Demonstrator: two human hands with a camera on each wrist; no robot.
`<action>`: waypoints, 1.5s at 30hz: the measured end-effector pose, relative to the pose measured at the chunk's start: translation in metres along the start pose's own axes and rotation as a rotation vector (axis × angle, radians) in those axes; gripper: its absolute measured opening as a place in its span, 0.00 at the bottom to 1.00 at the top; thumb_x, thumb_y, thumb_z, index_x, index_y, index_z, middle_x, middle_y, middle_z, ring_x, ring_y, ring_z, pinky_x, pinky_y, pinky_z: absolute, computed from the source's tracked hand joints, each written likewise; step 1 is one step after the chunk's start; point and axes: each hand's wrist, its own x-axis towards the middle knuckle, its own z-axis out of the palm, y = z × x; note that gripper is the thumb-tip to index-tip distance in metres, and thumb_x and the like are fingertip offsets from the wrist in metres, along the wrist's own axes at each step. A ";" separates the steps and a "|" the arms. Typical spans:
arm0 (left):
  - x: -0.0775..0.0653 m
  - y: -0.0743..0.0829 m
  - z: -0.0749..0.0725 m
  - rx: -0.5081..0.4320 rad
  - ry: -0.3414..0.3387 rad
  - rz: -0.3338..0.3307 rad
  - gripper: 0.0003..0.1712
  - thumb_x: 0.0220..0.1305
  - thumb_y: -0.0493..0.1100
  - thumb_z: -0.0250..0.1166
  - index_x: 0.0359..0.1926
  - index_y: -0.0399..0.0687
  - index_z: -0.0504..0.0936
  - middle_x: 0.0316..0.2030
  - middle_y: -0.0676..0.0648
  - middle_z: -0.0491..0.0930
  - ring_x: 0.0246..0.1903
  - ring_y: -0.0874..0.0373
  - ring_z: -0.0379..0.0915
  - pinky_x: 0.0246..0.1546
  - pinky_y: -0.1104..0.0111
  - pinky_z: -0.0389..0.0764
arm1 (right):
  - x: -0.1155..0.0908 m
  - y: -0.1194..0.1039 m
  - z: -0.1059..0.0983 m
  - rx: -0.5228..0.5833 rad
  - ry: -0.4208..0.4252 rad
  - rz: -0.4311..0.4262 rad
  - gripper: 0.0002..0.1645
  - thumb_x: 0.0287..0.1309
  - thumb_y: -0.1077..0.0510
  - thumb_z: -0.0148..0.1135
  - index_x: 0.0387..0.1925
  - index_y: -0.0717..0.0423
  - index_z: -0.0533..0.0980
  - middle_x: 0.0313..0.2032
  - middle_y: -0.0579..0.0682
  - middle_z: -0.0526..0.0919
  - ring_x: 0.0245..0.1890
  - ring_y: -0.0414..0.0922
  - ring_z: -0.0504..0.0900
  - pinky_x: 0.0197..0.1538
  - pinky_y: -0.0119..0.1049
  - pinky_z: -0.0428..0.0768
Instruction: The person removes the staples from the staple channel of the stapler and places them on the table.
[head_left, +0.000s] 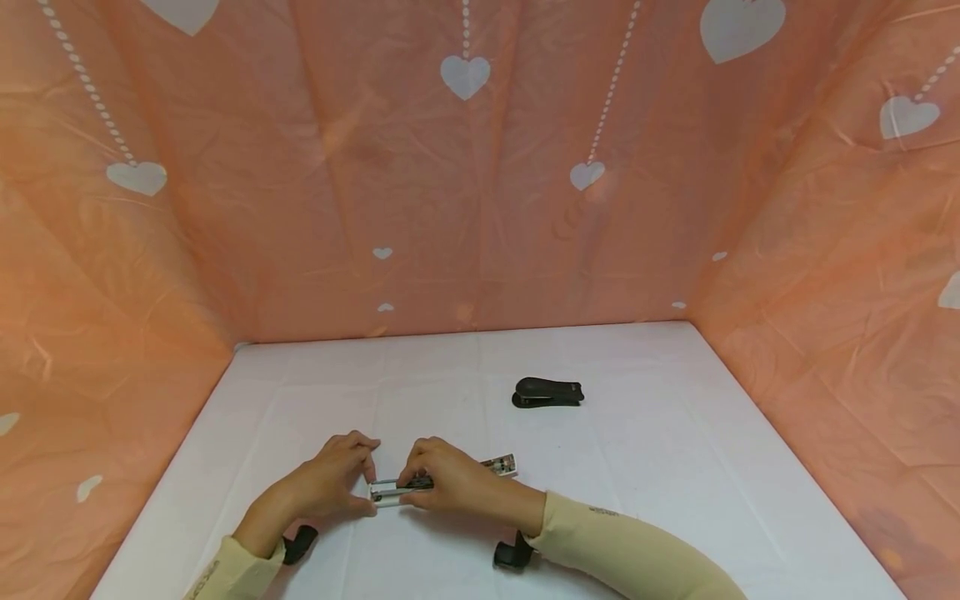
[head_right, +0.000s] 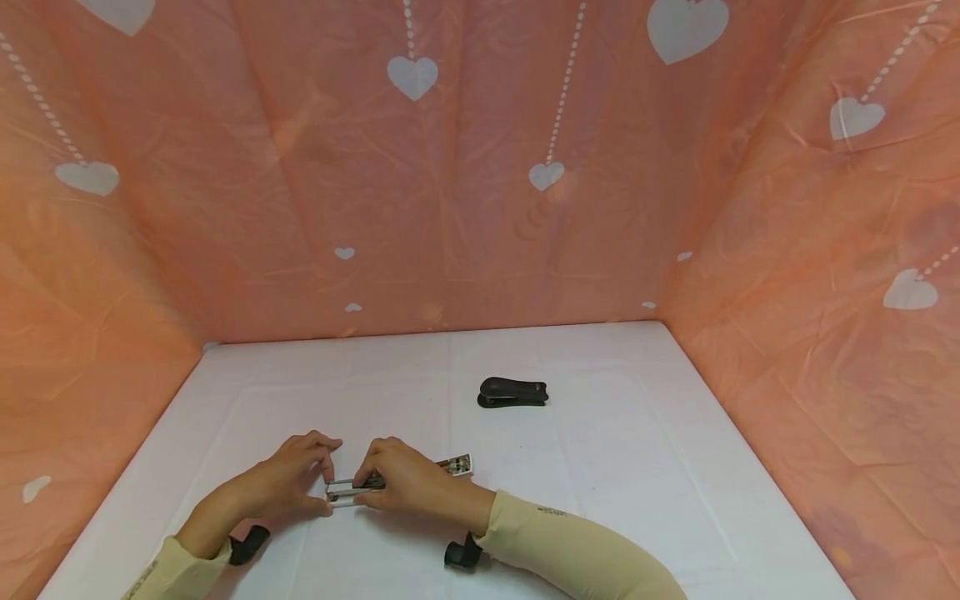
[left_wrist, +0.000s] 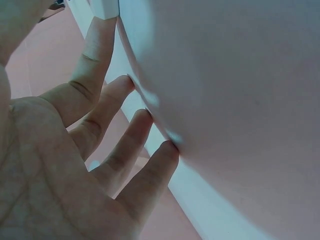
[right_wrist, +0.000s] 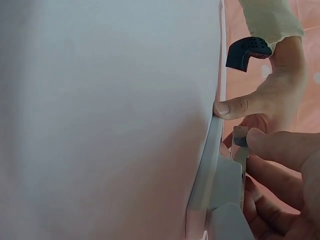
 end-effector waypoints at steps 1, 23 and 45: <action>0.000 0.000 0.000 0.001 0.000 0.000 0.23 0.51 0.52 0.87 0.35 0.61 0.78 0.67 0.40 0.75 0.68 0.31 0.65 0.61 0.34 0.74 | 0.000 0.000 0.000 0.002 0.002 0.000 0.10 0.65 0.54 0.78 0.46 0.51 0.91 0.42 0.41 0.82 0.45 0.32 0.75 0.51 0.21 0.73; 0.000 0.000 0.000 -0.019 -0.006 -0.007 0.22 0.51 0.50 0.87 0.34 0.60 0.78 0.67 0.38 0.75 0.67 0.29 0.65 0.61 0.32 0.74 | -0.003 0.005 0.003 0.072 0.051 -0.040 0.10 0.66 0.56 0.77 0.47 0.51 0.91 0.45 0.42 0.84 0.47 0.32 0.76 0.52 0.22 0.74; 0.001 -0.002 0.000 -0.030 -0.014 -0.004 0.22 0.51 0.51 0.87 0.35 0.59 0.78 0.67 0.37 0.74 0.67 0.29 0.65 0.56 0.32 0.77 | 0.012 -0.002 0.002 0.093 0.065 0.037 0.06 0.65 0.53 0.78 0.35 0.44 0.85 0.33 0.34 0.81 0.36 0.29 0.77 0.40 0.20 0.74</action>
